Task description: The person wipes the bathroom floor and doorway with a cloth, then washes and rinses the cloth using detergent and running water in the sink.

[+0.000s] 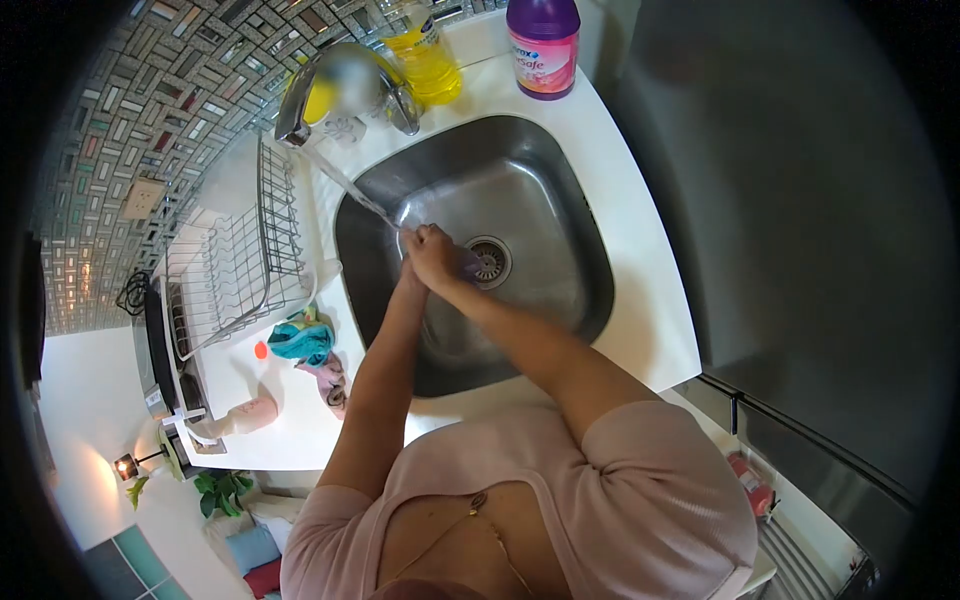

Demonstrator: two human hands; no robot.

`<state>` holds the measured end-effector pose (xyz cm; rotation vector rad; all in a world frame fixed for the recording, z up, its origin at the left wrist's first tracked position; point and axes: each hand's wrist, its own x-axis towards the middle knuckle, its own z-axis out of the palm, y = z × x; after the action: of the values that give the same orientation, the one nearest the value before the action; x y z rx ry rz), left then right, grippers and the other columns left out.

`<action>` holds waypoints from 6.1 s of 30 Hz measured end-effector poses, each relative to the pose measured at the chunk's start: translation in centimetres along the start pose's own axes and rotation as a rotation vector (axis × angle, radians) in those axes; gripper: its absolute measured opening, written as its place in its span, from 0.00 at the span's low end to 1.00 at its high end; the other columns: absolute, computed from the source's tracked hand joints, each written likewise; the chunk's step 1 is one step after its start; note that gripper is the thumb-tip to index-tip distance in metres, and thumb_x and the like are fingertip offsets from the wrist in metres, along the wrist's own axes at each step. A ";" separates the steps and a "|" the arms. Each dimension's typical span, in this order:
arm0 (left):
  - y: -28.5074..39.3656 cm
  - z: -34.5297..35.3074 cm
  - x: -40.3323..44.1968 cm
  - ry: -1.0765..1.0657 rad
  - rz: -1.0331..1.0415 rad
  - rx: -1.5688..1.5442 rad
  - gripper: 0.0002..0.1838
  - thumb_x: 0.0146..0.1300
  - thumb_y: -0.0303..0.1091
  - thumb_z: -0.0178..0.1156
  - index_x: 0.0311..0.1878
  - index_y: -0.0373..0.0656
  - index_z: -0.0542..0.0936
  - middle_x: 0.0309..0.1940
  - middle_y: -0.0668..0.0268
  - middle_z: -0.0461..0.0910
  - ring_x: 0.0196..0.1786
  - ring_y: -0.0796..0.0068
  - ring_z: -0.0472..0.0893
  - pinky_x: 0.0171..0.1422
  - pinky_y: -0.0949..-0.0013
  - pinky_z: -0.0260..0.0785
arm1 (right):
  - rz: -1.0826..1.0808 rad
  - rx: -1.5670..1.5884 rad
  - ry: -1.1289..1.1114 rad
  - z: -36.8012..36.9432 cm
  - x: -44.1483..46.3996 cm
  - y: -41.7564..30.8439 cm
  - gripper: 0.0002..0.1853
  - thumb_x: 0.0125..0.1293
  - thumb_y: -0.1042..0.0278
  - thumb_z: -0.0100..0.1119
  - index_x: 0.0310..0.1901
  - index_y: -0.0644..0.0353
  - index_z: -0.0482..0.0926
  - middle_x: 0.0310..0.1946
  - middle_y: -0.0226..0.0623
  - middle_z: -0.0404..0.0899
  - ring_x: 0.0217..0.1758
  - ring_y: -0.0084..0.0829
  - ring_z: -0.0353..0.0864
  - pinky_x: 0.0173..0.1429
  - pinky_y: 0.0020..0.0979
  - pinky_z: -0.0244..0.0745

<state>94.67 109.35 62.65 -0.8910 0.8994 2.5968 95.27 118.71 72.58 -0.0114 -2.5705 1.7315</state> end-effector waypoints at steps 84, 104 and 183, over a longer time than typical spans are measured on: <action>-3.1 9.4 -9.1 0.238 0.003 0.627 0.27 0.66 0.55 0.46 0.45 0.36 0.76 0.38 0.64 0.78 0.38 0.75 0.76 0.44 0.69 0.68 | 0.341 -0.015 -0.432 -8.8 2.0 4.5 0.26 0.59 0.44 0.54 0.37 0.66 0.78 0.30 0.43 0.80 0.37 0.37 0.79 0.45 0.36 0.69; -5.8 11.6 -11.3 0.079 -0.132 0.087 0.19 0.70 0.51 0.40 0.41 0.47 0.72 0.32 0.64 0.73 0.33 0.69 0.75 0.34 0.64 0.70 | 0.108 0.017 -0.018 -8.6 -2.4 -0.3 0.17 0.61 0.57 0.55 0.27 0.65 0.77 0.25 0.53 0.76 0.32 0.48 0.76 0.37 0.39 0.69; -0.1 10.0 -12.7 -0.105 0.461 1.130 0.19 0.63 0.45 0.56 0.31 0.35 0.80 0.21 0.71 0.74 0.26 0.79 0.70 0.34 0.72 0.66 | 0.121 0.164 -0.983 -16.6 3.3 -0.5 0.20 0.62 0.51 0.57 0.39 0.63 0.80 0.32 0.30 0.78 0.38 0.20 0.72 0.46 0.24 0.67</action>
<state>99.99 115.27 76.76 -0.2167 2.3400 1.8104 92.66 133.97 79.35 0.9271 -3.0102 2.4225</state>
